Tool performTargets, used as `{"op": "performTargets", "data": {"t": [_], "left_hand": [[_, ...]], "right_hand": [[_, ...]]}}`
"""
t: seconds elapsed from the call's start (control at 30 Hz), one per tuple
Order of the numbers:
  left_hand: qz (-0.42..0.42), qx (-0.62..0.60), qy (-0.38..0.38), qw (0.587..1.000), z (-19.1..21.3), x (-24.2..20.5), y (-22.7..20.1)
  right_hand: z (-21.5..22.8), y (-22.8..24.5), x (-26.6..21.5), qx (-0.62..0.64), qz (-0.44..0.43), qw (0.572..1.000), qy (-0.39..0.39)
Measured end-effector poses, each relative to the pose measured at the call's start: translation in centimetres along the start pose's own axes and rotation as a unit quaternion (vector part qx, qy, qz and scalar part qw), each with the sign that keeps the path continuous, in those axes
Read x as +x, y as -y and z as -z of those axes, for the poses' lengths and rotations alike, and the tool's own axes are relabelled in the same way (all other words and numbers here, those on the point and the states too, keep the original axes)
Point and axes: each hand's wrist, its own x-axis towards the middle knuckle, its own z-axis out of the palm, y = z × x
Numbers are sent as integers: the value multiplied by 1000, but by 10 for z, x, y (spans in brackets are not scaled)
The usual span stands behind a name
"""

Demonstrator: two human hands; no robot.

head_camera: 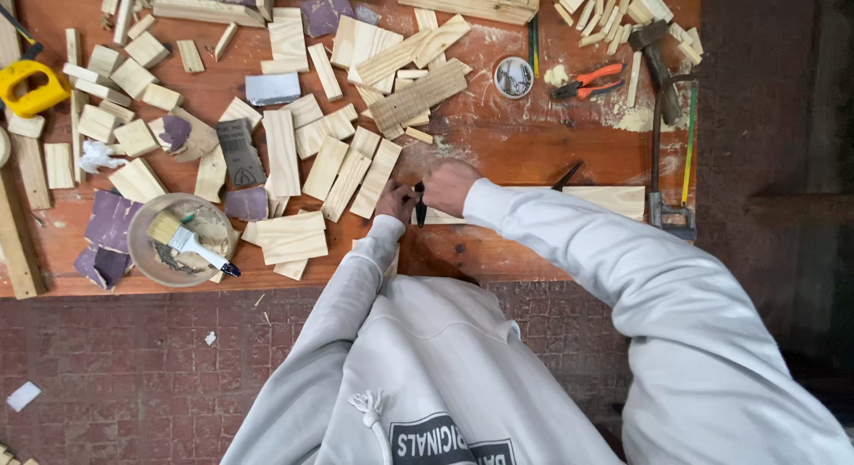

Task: The person assembles small wooden boxes by hand, using clamps to hold pieces together and a screwdriver to tighten screws. They handle multiple wooden pieces and tools on a cluttered workbench, repeatedly clamping and fastening components.

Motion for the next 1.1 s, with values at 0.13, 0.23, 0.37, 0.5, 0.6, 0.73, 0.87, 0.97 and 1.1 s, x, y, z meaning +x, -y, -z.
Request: {"op": "performTargets", "data": {"t": [0.13, 0.23, 0.37, 0.5, 0.6, 0.73, 0.87, 0.97, 1.1], "left_hand": [[-28, 12, -22, 999, 4, -4, -3], [-40, 15, -24, 999, 8, -8, -11], [-58, 39, -15, 997, 10, -6, -10], [-68, 40, -9, 997, -1, 1, 1], [-71, 129, 6, 989, 6, 3, -2], [-35, 54, -2, 998, 17, -7, -12], [-7, 28, 29, 999, 18, -7, -17], [-15, 50, 23, 998, 15, 0, -9], [-8, 48, 29, 998, 24, -10, -19]], "right_hand": [[9, 0, 9, -6, -30, 998, 54], [9, -9, 14, -7, -73, 994, 83], [15, -3, 18, -3, -127, 988, 91], [-7, 3, 30, 58, -167, 967, 184], [-2, 3, 52, 75, -212, 949, 222], [-1, -19, 66, 171, -296, 860, 380], [49, -12, 40, 196, -238, 905, 292], [12, 12, 34, 69, -109, 959, 250], [5, 16, 34, 26, -103, 978, 179]]}}
